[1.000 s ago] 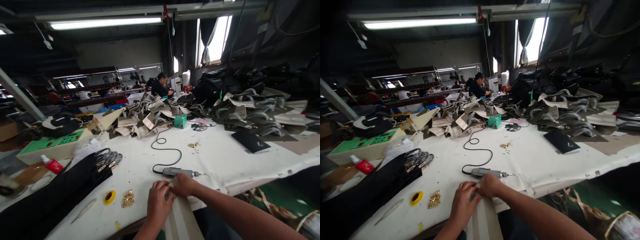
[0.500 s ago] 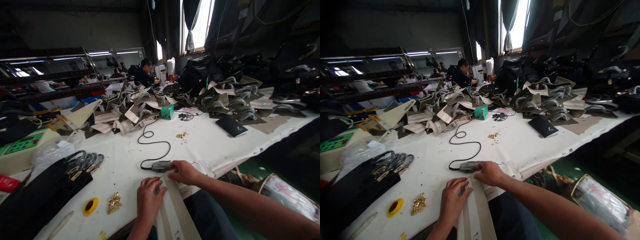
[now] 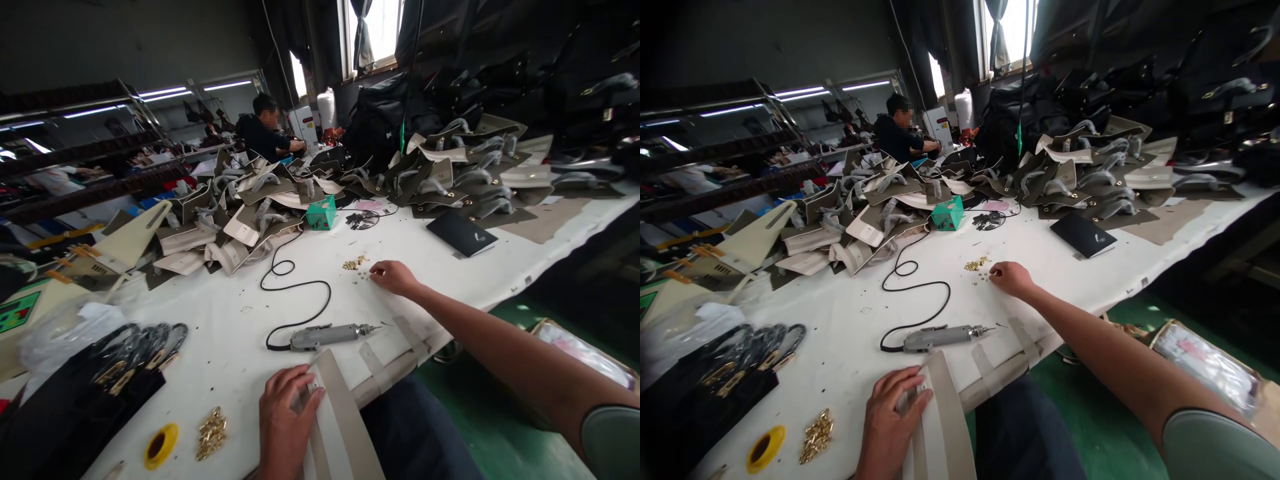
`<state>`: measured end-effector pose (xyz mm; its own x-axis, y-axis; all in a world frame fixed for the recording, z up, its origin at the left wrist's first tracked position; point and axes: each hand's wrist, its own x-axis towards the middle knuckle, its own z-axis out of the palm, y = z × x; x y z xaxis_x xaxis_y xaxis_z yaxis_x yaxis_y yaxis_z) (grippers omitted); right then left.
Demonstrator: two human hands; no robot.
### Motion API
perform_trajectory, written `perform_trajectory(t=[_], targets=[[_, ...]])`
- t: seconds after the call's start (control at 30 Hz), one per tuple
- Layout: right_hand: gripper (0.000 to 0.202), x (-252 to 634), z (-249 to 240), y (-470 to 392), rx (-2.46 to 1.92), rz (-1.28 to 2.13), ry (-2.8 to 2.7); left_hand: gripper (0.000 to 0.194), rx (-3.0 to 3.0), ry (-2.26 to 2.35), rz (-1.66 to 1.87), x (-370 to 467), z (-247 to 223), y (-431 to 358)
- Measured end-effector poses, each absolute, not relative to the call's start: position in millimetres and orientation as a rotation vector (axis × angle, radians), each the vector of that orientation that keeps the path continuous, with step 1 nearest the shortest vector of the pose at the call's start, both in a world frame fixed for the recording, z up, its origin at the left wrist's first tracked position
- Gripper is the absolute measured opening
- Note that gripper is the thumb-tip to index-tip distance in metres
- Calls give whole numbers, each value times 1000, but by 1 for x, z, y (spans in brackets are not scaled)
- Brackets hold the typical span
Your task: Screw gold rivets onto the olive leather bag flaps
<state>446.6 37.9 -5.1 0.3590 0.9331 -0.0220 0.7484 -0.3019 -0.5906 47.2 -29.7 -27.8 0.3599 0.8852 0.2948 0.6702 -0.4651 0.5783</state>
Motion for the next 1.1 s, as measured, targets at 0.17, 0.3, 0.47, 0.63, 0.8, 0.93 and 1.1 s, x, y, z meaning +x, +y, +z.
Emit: perform_trajectory(t=[0.17,0.3,0.47,0.63,0.8,0.93,1.1], targets=[[19,437,-10,42,-2195,429,-1508,20,2315,1353,827,44,-32,-27],[19,428,-8,39,-2232,386,-1507,25,2353,1337,804,43,-34,-26],[17,435,2,34,-2315,479,-1483,37,2297,1365,896,46,-37,-27],[16,451,10,30,-2404,601,-1469,42,2323,1350,964,48,-42,-25],[16,462,11,36,-2411,637,-1477,38,2343,1309,1011,46,-43,-23],[11,484,16,43,-2384,678,-1482,34,2348,1283,1014,44,-45,-22],[24,523,21,66,-2337,626,-1376,34,2391,1283,1008,42,-48,-20]])
